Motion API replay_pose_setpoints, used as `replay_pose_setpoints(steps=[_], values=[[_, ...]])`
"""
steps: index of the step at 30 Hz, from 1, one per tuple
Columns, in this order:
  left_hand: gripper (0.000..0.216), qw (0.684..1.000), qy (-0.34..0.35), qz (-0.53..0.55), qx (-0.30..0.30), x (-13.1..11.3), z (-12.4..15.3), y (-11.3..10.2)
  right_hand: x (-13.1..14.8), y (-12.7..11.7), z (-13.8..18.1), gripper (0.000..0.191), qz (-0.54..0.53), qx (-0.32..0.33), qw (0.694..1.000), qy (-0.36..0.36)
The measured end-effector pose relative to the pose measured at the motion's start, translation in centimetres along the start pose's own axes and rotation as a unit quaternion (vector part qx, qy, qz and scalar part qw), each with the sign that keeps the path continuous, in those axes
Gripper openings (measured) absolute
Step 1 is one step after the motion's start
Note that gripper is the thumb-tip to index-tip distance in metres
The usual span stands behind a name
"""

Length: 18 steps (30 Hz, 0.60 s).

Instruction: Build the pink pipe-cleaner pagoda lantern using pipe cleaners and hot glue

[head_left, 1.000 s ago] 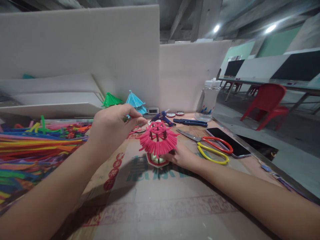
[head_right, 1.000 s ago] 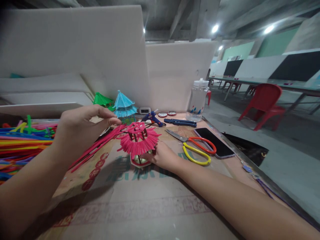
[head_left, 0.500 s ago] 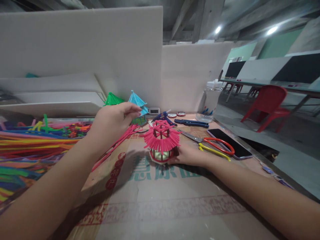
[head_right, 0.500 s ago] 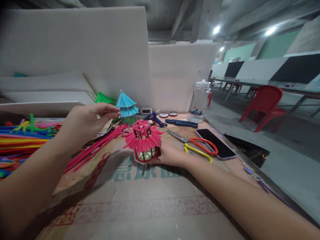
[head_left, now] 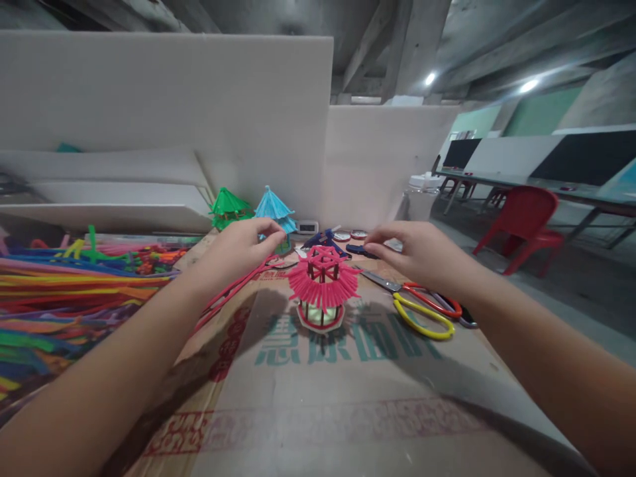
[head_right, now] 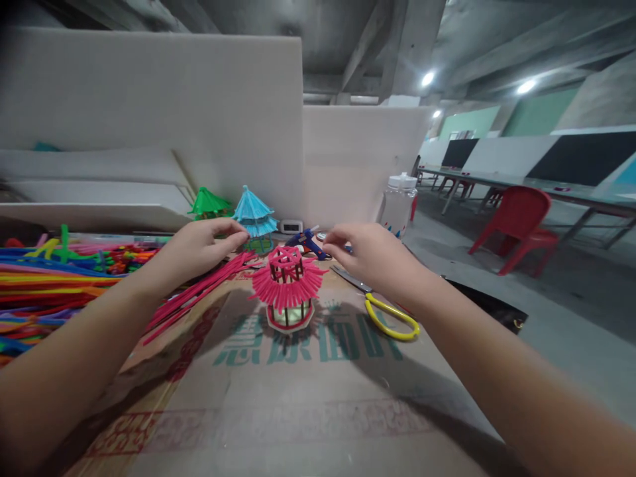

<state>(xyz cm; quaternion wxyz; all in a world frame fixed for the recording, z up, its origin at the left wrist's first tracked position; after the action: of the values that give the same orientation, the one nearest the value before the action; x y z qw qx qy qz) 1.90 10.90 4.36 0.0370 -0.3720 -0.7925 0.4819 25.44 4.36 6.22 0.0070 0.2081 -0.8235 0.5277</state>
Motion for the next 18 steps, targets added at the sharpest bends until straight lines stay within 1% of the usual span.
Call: replay_pose_setpoints(steps=[1,3,5,6,9,11,14,16,18], values=[[0.036,1.000,-0.015,-0.006,0.020,0.1,0.1,0.3,1.1,-0.4,-0.3,0.021,0.026,0.007,1.000,-0.013],[0.047,0.999,-0.026,-0.014,0.032,-0.2,0.2,0.4,2.7,-0.7,-0.9,0.020,0.041,0.034,0.998,-0.033],[0.046,0.999,-0.029,0.002,0.017,-0.8,0.2,0.1,3.6,-0.7,-1.3,0.020,0.018,0.047,0.997,-0.052],[0.042,0.999,-0.032,0.011,0.007,-1.0,0.2,0.0,3.9,-0.8,-1.5,0.020,0.001,0.042,0.997,-0.062],[0.032,0.999,-0.044,0.014,-0.013,-1.5,0.3,-0.3,3.8,-0.7,-1.4,0.017,-0.038,0.003,0.996,-0.078],[0.033,0.999,-0.044,0.022,-0.018,-2.0,0.4,-0.3,3.5,-0.4,-1.1,0.015,-0.056,-0.008,0.995,-0.082],[0.037,0.997,-0.044,0.053,-0.019,-2.3,0.5,-0.1,3.3,-0.2,-0.6,0.015,-0.073,0.008,0.994,-0.079],[0.039,0.997,-0.049,0.065,-0.014,-2.0,0.5,0.2,3.3,-0.3,-0.4,0.017,-0.069,0.019,0.995,-0.074],[0.041,0.995,-0.054,0.084,-0.013,-1.4,0.5,0.5,3.2,-0.5,-0.4,0.020,-0.054,0.014,0.996,-0.066]])
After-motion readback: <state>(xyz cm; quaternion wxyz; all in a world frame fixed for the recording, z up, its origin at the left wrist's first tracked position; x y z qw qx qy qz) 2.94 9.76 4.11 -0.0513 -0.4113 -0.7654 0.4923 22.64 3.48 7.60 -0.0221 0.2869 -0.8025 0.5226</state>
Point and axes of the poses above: each hand's wrist, its own z-axis away from the middle knuckle, its own y-axis out of the palm, x = y × z, the point moved 9 cm from there along -z, towards the middle knuckle, and after that the axes turned 4 degrees about y, right-handed, at the moved point
